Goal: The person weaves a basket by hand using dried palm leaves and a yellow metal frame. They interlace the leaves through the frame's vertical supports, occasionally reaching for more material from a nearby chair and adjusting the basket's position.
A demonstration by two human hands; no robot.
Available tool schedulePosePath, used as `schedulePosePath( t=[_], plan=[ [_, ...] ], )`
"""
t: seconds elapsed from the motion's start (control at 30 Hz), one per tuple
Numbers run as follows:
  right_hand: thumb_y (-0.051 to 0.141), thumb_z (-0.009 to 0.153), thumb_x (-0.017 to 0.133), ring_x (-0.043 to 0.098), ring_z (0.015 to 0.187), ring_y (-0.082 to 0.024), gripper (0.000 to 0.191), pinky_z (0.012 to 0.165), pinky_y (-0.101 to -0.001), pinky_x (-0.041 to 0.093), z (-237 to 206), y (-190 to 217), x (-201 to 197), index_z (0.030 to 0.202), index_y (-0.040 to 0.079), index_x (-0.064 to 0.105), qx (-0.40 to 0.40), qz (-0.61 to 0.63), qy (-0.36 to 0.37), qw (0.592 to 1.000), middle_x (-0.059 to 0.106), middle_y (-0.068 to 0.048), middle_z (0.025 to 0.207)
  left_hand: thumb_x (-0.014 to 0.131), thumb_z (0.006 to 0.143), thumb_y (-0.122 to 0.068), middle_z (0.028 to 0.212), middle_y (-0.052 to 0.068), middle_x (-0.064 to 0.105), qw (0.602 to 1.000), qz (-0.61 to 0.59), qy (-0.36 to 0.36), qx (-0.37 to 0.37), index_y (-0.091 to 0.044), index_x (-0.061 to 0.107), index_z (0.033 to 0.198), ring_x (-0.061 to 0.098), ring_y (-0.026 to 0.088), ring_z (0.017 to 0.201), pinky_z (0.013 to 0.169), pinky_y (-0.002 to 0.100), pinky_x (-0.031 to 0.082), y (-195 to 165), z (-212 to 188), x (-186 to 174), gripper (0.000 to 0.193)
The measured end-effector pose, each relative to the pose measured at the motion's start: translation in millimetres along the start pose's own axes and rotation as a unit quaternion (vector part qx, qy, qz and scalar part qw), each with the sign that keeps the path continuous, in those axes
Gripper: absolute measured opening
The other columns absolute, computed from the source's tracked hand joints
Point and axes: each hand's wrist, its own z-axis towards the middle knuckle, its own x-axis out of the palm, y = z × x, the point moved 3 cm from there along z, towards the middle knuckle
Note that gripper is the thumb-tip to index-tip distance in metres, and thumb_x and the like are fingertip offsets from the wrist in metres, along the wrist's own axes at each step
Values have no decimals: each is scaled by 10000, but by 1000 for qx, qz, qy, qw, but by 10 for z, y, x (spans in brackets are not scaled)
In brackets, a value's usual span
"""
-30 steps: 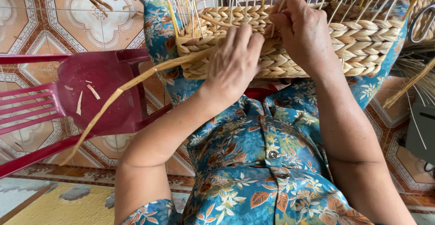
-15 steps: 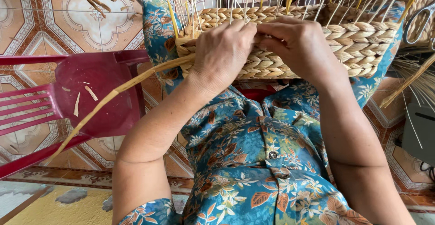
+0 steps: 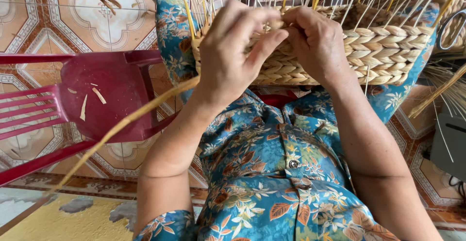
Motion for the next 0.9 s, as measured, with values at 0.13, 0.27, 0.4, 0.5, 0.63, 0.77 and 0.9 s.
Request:
schedulePosePath(
  t=[0.13,0.27,0.4,0.5,0.63,0.77,0.9],
  plan=[
    [7,1045,735,698,802,-206,158,680,-336,554,-1,10,0,1137,8,607,21,22,-10,999,687,-102,905,619,1086,-223,783,19,623,997,17,36,-70,-61,754,965,595,107,616,506,275,477,70,-95,52,243],
    [3,1076,717,707,832,-199,158,700,-332,561,9,22,1,1162,14,585,-1,30,-2,1000,676,-102,915,634,1014,-180,825,93,697,959,182,179,-121,-22,728,898,621,119,555,438,266,505,242,-138,401,218],
    [-24,1086,677,663,774,-143,145,660,-298,540,2,-4,-15,1160,12,557,36,85,18,996,666,-74,885,638,1021,-138,765,60,719,950,126,219,-183,-50,726,934,661,128,560,457,290,528,496,-166,641,152],
    [-42,1105,620,638,766,-91,126,630,-246,538,-19,-37,-37,1188,9,539,81,170,40,981,660,-50,910,705,975,-157,828,39,732,981,89,126,-118,-65,718,959,683,126,630,528,282,565,495,-192,646,94],
    [-30,1138,566,633,758,-66,67,621,-220,545,-12,-88,-46,1171,18,535,104,237,49,965,655,-41,916,753,1002,-152,963,36,702,996,18,77,-43,-95,713,994,704,113,742,605,234,636,317,-290,579,70],
    [-12,1109,625,701,766,-78,47,608,-216,603,42,-73,38,1116,30,645,54,102,18,993,719,-66,910,776,973,-163,1115,27,642,991,75,24,107,-125,703,1056,708,177,949,768,254,648,88,-354,424,117],
    [-23,1066,648,707,742,-117,102,605,-267,587,15,26,117,1086,61,704,29,1,-2,1000,747,-66,888,764,889,-124,1170,95,654,986,139,-4,92,-64,662,1138,722,215,938,733,275,638,61,-333,298,275]
  ],
)
